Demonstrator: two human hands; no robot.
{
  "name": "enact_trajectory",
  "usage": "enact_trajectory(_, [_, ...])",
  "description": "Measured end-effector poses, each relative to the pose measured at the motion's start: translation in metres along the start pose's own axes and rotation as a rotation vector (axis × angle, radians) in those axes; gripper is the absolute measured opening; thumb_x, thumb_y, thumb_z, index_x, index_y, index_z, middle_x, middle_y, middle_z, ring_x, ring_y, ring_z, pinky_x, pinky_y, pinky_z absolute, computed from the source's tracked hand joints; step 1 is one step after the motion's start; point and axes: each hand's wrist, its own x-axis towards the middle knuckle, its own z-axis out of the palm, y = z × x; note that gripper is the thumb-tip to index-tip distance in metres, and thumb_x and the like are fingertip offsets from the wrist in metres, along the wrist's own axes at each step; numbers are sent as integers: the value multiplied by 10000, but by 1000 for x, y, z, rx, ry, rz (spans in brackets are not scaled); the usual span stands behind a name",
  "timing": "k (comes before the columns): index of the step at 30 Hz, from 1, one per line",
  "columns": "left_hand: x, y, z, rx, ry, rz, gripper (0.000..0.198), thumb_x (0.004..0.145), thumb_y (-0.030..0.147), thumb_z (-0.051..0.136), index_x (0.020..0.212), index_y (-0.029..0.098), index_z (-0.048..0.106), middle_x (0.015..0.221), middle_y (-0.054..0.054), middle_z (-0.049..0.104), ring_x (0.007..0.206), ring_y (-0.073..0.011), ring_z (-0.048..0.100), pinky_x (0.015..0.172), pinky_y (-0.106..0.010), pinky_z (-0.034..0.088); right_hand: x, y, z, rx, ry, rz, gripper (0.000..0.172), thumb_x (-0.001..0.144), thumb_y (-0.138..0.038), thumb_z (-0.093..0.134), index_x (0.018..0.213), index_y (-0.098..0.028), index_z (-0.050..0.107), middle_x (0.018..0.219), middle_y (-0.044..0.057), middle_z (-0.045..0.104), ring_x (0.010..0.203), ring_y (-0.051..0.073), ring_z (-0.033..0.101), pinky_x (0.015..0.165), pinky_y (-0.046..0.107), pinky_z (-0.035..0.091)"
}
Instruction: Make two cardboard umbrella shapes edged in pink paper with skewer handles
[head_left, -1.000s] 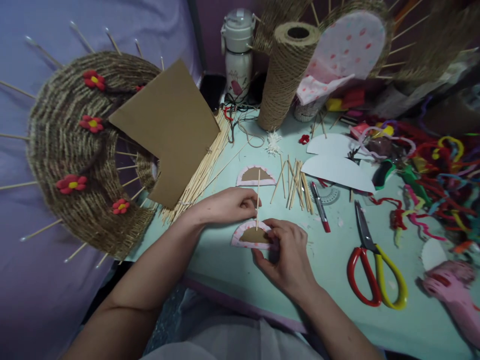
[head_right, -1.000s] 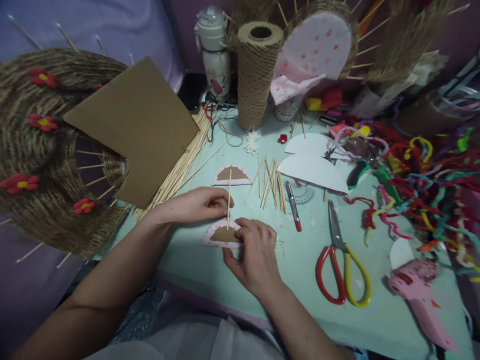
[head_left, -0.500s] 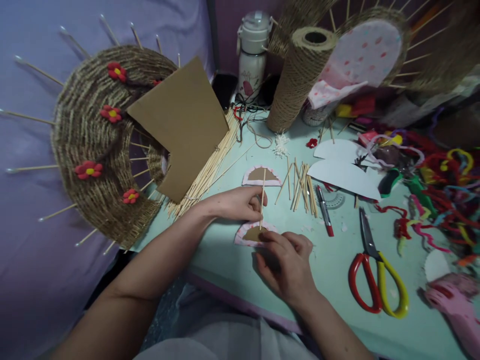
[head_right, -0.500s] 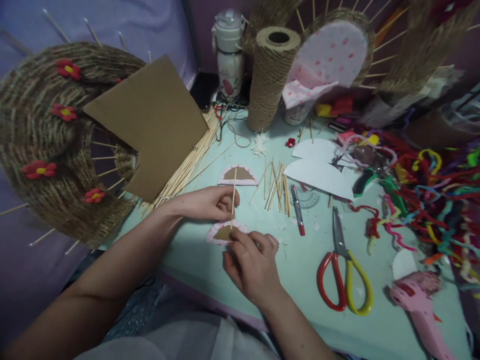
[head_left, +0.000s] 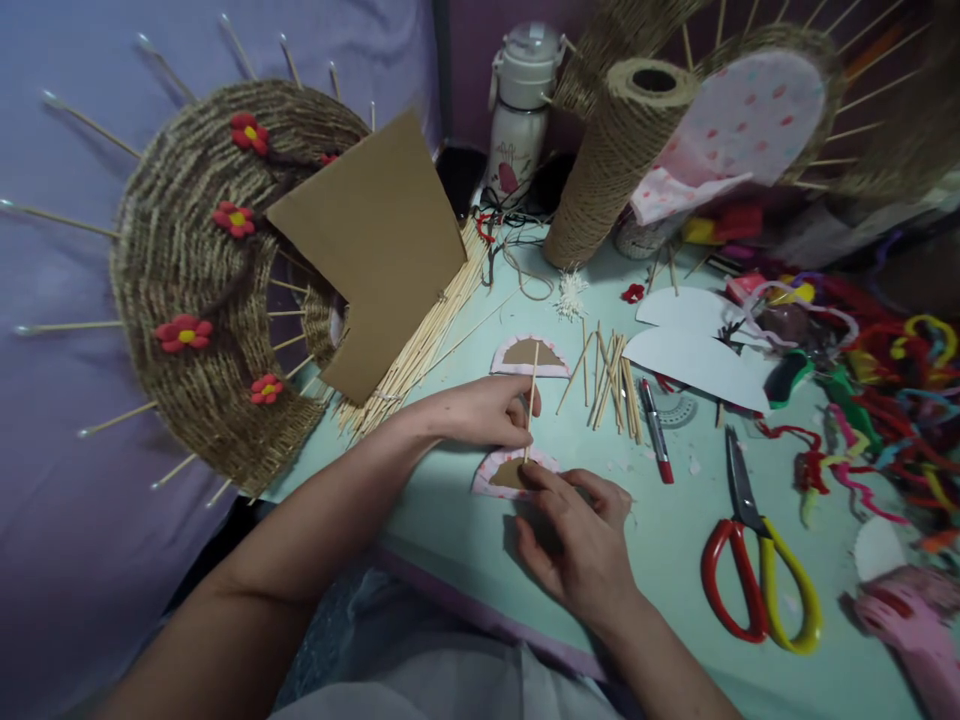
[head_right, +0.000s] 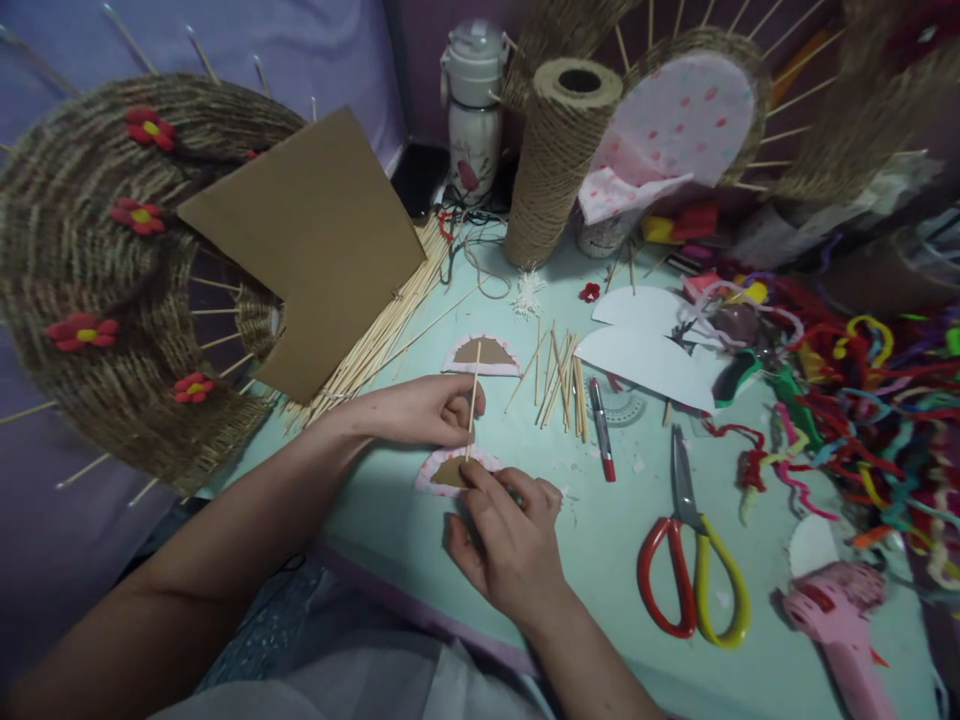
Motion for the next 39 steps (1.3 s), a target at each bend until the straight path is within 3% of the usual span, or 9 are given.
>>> enact_trajectory(39, [-1, 1, -2, -19, -11, -33, 276, 675, 152, 572, 926, 182, 462, 616, 47, 579, 556, -111, 551, 494, -210, 343, 2, -3, -1, -45, 25, 20, 208, 778, -223, 632, 977, -233, 573, 1066, 14, 730, 921, 256, 552, 775, 433, 326])
